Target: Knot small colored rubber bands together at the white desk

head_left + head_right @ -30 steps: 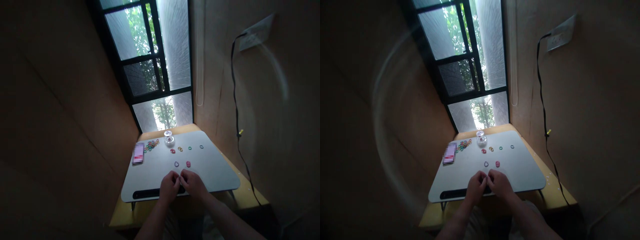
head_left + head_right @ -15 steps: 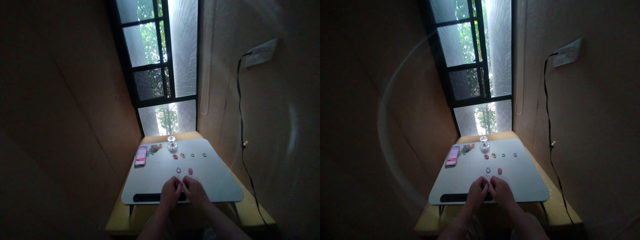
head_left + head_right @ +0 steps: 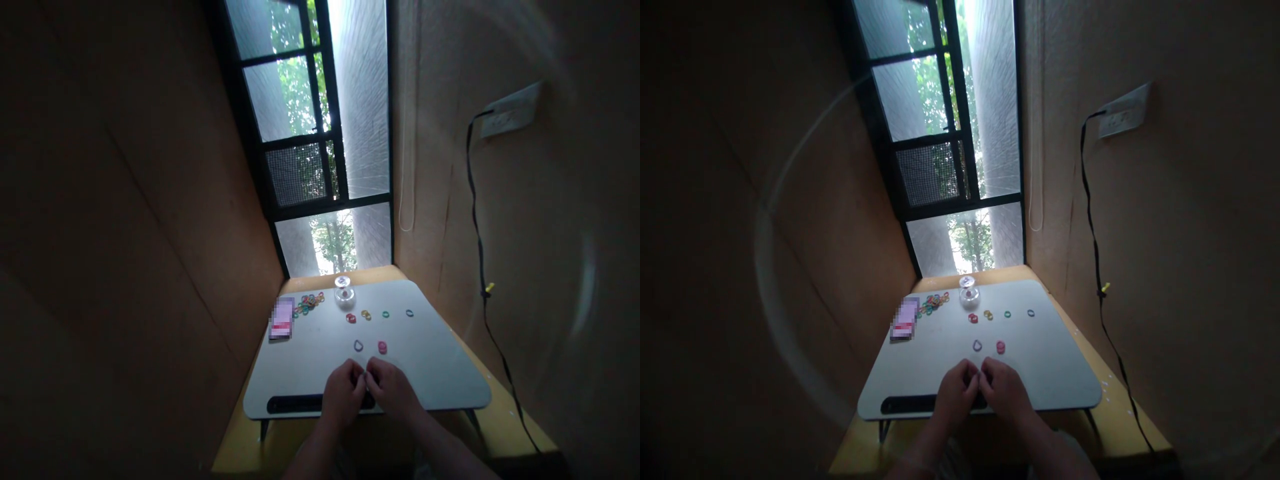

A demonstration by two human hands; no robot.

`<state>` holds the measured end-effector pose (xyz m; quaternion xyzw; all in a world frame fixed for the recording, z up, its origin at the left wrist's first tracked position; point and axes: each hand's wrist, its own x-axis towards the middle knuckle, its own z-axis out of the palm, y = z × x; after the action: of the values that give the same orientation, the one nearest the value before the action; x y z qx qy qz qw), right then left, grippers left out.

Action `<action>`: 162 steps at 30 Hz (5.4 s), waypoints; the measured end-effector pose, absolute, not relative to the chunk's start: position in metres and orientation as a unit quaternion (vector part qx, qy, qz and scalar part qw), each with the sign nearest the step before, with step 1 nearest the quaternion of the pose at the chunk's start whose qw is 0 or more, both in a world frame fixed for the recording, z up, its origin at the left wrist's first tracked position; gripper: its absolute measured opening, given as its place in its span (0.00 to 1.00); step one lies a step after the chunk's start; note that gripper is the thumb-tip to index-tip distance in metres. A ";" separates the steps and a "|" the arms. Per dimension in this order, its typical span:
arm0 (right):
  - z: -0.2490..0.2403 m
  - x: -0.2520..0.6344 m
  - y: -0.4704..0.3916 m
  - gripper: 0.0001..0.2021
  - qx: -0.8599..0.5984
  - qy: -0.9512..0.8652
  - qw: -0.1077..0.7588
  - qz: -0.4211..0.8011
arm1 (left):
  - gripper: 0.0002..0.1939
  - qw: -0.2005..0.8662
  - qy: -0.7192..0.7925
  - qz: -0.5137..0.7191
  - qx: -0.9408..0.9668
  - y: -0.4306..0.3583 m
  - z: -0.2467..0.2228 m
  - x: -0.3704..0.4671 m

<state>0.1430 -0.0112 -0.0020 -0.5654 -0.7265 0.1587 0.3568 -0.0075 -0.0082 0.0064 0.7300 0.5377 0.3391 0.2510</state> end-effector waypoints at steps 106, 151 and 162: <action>-0.003 0.148 -0.007 0.06 -0.555 -0.730 0.362 0.166 | 0.11 0.286 0.534 0.375 0.702 0.000 0.005 -0.009; -0.013 0.152 -0.001 0.07 -0.550 -0.733 0.361 0.174 | 0.05 0.329 0.512 0.418 0.675 -0.002 0.005 -0.013; -0.011 0.151 0.001 0.07 -0.560 -0.733 0.346 0.174 | 0.05 0.326 0.512 0.398 0.688 0.002 0.003 -0.014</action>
<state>0.1510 0.0009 -0.0113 -0.5599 -0.7325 0.1739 0.3459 -0.0142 0.0021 0.0027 0.6879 0.5119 0.3984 0.3257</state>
